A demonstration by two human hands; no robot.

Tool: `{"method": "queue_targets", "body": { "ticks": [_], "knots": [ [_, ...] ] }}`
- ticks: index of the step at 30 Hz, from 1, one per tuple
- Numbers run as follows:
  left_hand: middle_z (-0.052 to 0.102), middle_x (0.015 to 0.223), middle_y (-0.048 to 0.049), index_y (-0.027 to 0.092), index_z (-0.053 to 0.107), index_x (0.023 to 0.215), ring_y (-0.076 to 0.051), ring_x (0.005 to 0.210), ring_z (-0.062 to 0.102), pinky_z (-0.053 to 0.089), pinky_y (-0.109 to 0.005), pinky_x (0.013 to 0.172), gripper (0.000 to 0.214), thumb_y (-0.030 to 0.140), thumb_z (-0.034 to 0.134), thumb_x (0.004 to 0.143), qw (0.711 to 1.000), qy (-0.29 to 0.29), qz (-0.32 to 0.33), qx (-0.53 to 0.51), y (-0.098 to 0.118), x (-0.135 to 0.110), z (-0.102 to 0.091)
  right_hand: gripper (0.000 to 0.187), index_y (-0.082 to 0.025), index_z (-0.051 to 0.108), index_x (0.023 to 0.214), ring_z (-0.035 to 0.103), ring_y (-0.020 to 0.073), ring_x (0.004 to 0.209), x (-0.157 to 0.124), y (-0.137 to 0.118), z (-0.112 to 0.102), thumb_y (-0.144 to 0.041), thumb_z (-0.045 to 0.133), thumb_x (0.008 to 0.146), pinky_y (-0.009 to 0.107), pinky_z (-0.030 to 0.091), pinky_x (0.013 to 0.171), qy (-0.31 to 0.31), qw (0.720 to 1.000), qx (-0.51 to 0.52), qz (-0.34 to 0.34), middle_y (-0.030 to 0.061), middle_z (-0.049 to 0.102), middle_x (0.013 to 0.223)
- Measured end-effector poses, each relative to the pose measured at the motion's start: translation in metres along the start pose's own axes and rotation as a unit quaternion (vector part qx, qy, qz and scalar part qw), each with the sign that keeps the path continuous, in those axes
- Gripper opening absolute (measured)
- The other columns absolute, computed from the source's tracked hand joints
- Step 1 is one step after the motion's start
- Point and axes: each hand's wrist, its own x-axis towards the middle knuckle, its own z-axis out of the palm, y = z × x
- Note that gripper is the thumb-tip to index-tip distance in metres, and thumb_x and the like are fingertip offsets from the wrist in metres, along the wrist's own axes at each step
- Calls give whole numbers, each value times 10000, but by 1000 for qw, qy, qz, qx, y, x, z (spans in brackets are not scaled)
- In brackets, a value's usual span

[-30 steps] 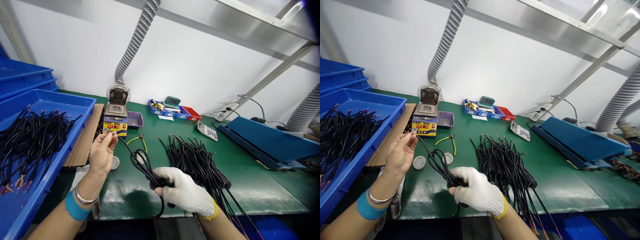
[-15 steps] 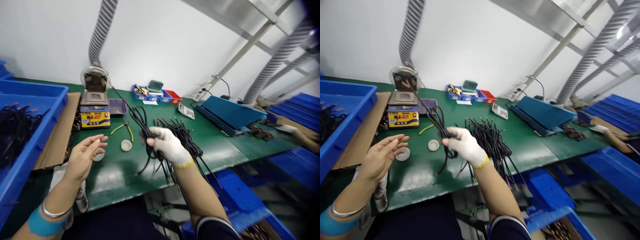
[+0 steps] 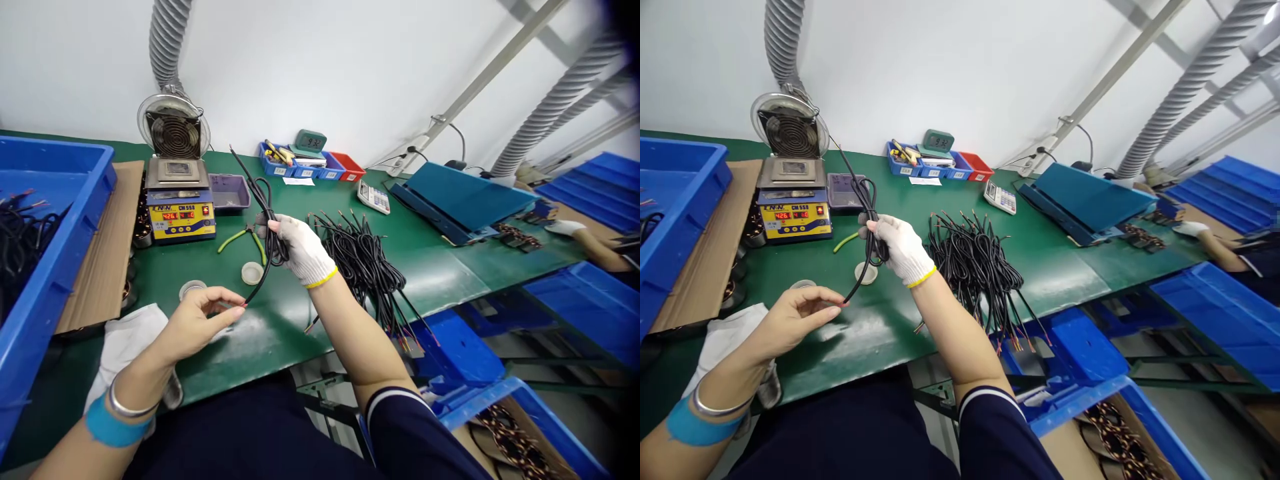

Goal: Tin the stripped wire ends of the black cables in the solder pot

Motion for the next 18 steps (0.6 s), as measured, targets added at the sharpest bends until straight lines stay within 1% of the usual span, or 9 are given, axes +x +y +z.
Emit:
{"method": "queue_targets", "body": {
  "ticks": [2,4,6,9,12,15,16,18],
  "knots": [
    [694,744,-73,178,723,764,-180,659,610,463,-240,585,171,346,697,740,999,1,5,32,-2,-1,0,344,-138,624,926,407,34,429,3,6,3,-367,664,672,169,275,368,5,1000,14,-1,-7,622,696],
    [675,725,-60,171,693,750,-168,649,591,449,-244,587,198,359,644,787,997,-2,14,72,-4,-1,-2,347,-137,624,920,425,43,437,5,10,6,-357,672,655,171,294,372,20,999,36,-7,-7,628,679],
    [641,689,-37,169,653,727,-149,623,563,433,-240,576,232,365,586,832,993,3,25,111,-5,-1,-4,347,-136,623,908,437,49,436,8,12,7,-331,678,627,177,318,373,61,996,64,-30,-16,625,648],
    [591,637,-9,170,588,669,-125,568,525,418,-231,541,306,375,509,881,991,27,36,129,-3,-2,-6,332,-134,623,892,442,44,433,10,13,8,-293,676,605,178,358,389,139,982,101,-84,-33,613,613],
    [581,626,0,172,567,655,-116,562,523,417,-228,540,307,353,500,893,985,64,60,149,2,-3,-4,300,-138,613,866,463,47,446,11,15,13,-276,671,606,187,403,417,191,966,120,-130,-36,610,606],
    [576,615,7,173,562,647,-113,568,537,420,-226,551,280,304,514,890,971,105,101,188,5,-7,-1,271,-141,603,850,483,57,466,14,17,15,-253,656,609,198,418,436,223,954,138,-148,-39,603,607],
    [575,603,10,174,561,639,-111,559,539,420,-225,548,278,289,517,888,967,113,114,199,5,-9,-1,268,-144,602,857,488,57,478,15,16,12,-250,653,616,195,415,443,232,950,144,-152,-40,602,615],
    [575,570,15,175,562,618,-106,526,537,421,-221,529,280,265,526,881,962,111,129,212,4,-13,-3,249,-155,594,864,481,50,490,19,13,2,-247,640,638,188,402,454,265,936,162,-164,-49,595,630]
  ]
}}
